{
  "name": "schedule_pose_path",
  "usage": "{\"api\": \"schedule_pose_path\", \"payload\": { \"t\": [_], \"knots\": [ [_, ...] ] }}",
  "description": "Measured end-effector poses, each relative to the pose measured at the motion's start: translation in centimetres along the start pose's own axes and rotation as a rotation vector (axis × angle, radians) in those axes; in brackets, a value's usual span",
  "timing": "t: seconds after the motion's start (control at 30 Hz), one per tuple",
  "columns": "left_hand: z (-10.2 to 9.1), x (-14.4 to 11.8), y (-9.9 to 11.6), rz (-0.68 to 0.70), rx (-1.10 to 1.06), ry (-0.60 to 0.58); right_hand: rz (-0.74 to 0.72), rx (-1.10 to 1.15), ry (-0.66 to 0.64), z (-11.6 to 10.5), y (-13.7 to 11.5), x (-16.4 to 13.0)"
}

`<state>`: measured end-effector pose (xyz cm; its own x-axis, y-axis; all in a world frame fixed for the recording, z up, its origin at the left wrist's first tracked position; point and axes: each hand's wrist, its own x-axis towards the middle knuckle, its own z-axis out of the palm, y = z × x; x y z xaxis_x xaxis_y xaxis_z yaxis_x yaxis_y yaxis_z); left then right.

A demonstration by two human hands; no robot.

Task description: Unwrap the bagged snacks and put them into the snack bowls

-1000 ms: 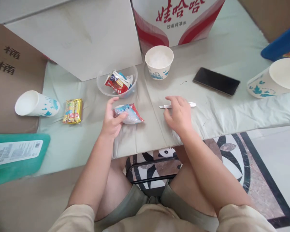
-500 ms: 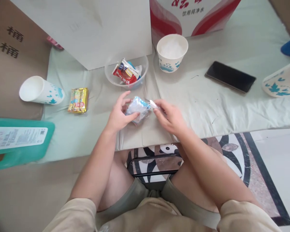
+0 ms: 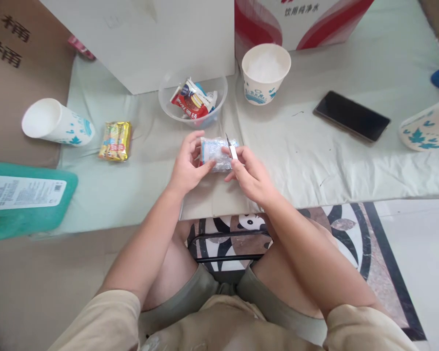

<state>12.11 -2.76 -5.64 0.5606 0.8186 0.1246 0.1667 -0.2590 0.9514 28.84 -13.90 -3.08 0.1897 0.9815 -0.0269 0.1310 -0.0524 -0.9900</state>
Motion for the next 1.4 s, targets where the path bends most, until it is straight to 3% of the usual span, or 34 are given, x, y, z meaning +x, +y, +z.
{"api": "schedule_pose_path", "payload": {
  "t": [0.23,0.5,0.73,0.87,1.03,1.17,1.23,1.4],
  "knots": [
    [0.1,0.6,0.6,0.019,0.126,-0.046,-0.109,-0.369,0.101,-1.0,-0.3,-0.1],
    [-0.2,0.6,1.3,0.056,0.176,-0.121,-0.013,-0.591,0.118,-1.5,0.1,0.4],
    [-2.2,0.6,0.5,-0.029,0.185,-0.055,0.101,-0.73,0.1,-4.5,0.2,0.1],
    [-3.9,0.2,0.3,-0.001,0.339,0.07,0.1,-0.8,0.224,-5.9,0.6,-0.1],
    [-4.0,-0.3,0.8,0.064,0.43,0.129,0.108,-0.957,0.261,-5.2,0.9,0.7],
    [-3.5,0.0,0.9,-0.071,0.291,0.232,0.049,-1.064,0.374,-4.0,0.6,1.4],
    [-3.4,0.2,0.7,-0.144,0.148,0.295,-0.084,-0.965,0.317,-3.0,0.5,1.6],
    [-3.3,0.2,0.6,-0.297,-0.235,0.309,-0.403,-0.651,-0.027,0.4,0.8,3.1]
  ]
}}
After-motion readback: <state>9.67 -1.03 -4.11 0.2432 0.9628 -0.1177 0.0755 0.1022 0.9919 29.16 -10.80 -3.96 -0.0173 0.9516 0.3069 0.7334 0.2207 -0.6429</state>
